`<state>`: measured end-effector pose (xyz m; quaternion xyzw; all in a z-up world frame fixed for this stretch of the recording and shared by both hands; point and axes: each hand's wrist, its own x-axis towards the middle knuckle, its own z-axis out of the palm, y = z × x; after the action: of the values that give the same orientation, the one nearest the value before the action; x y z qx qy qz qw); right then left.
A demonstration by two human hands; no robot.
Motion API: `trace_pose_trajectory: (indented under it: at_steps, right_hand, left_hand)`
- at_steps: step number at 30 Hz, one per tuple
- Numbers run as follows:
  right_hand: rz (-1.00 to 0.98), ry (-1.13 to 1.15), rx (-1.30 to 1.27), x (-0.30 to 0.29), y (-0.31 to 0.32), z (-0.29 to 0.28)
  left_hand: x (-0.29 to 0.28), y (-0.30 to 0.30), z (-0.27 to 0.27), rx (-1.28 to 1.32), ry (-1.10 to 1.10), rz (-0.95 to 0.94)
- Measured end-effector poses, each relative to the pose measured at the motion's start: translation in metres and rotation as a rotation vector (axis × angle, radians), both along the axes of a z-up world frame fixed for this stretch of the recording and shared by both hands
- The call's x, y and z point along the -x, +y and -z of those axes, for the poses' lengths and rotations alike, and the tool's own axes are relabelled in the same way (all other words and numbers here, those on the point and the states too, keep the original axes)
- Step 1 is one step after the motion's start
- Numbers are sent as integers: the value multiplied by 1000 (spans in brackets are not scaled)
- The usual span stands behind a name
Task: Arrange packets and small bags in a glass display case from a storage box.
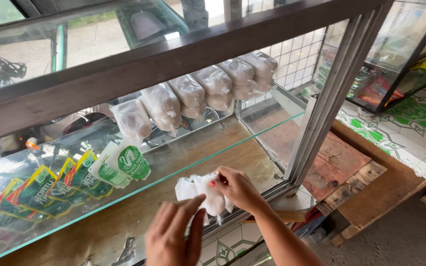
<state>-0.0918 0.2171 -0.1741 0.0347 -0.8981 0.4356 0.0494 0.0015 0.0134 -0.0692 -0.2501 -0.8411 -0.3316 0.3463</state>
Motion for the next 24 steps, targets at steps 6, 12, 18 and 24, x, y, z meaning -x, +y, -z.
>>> trace_pose_trajectory:
  at_steps: [6,12,18,24]
  right_hand:
    - [-395,229,431,-36,-2,-2]
    - [-544,65,1026,-54,-28,4]
    - [-671,-105,783,-63,-35,-16]
    - [-614,116,642,-59,-21,-51]
  left_hand:
    - [6,3,48,-274,-32,-2]
    - [1,-9,72,-309,-355,-39]
    - [14,-23,73,-514,-279,20]
    - [16,-37,58,-522,-260,-25]
